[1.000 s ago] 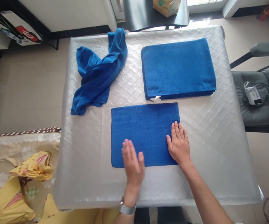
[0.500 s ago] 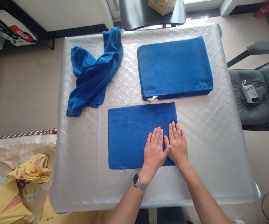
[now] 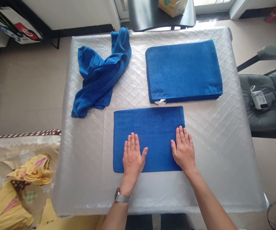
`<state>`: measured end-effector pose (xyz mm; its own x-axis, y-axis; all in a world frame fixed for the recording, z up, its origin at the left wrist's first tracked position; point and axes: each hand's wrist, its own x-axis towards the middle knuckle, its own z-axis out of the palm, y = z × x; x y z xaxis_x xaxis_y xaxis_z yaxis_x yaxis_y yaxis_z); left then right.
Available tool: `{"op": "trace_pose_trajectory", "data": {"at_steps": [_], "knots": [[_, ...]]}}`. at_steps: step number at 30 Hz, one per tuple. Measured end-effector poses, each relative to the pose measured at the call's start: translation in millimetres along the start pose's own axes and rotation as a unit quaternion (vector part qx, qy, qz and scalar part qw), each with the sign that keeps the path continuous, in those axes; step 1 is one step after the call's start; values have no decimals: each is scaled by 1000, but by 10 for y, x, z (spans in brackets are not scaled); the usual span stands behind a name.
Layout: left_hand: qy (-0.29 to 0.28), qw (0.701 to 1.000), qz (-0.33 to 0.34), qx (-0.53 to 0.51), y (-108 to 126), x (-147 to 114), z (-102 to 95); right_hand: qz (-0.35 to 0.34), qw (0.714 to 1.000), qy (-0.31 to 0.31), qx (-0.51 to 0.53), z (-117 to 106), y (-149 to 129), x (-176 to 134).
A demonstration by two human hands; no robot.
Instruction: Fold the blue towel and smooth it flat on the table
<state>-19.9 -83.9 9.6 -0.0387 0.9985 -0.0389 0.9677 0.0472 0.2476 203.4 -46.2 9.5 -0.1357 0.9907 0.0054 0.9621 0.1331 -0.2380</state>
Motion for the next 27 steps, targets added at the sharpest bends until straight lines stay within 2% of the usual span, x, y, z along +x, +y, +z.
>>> {"op": "trace_pose_trajectory", "data": {"at_steps": [6,11,17,22,25,27], "knots": [[23,996,-89,0,-482,-36,-106,-4,1000,-4,1,-5,3,3],[10,996,-84,1,-628,-78,-138,-8,1000,-14,-1,-48,4,-2],[9,997,-79,2,-613,-67,-144,-4,1000,-3,-1,-140,-3,151],[5,995,-96,-11,-594,-108,-196,-24,1000,9,0,-84,11,400],[35,995,-94,-25,-351,-107,-201,-33,999,7,1,-9,41,465],[44,998,-24,-43,-37,-42,-185,-34,999,7,0,29,62,467]]}}
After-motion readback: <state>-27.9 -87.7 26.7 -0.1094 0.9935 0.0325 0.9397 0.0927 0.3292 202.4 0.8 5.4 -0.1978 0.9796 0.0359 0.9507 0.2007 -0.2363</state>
